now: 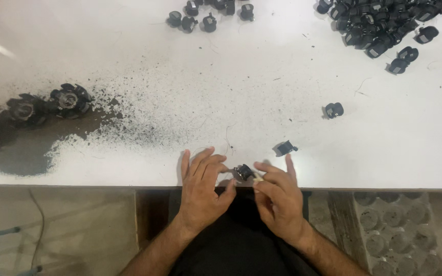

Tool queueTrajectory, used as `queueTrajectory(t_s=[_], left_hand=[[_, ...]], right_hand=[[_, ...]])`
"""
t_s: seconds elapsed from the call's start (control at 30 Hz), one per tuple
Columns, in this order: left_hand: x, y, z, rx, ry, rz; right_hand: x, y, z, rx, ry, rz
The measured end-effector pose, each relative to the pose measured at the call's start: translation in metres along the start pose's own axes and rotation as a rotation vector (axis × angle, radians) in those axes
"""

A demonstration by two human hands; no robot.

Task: The person sits at a white workbench and assembles small black plastic components one at a time, holding each piece and using a small hand tool to press or fit parts together, then sets the finished piece on the table. Finished pieces accumulate in a pile, and at the end the person reaches toward a large pile of components next to a tray.

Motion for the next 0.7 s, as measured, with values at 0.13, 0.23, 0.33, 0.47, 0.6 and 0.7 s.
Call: queueTrajectory(t_s=[0.13, 0.23, 0.33, 0.47, 0.6, 0.7], left_hand=[[0.000, 0.002, 0.002, 0.109, -0.021, 0.005], [0.001, 0.000, 0.004, 0.129, -0.001, 0.014], [-0.001, -0.001, 0.004, 0.064, 0.015, 0.032], [0.000, -0.004, 0.000, 0.003, 0.030, 0.038], [0.005, -0.005, 0.004, -0.008, -0.019, 0.042], [0.006, 0.001, 0.008, 0.019, -0.048, 0.091]], right_hand=[[0.001, 0.014, 0.002, -0.165, -0.055, 0.128], [0.008, 0.017, 0.014, -0.206, -0.078, 0.143], [0.012, 0.021, 0.022, -0.252, -0.112, 0.151], [0.009, 0.026, 0.023, -0.219, -0.120, 0.134], [0.005, 0.028, 0.023, -0.241, -0.118, 0.124], [0.003, 0.029, 0.023, -0.225, -0.109, 0.127]])
Point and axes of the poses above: each hand's wrist, its own x-axis towards the middle knuckle, its own z-axis out of the palm, y = z × x, the point moved 10 cm from there along x, towards the middle knuckle, and after that the axes turned 10 degrees about -y, right-handed, at the moved point
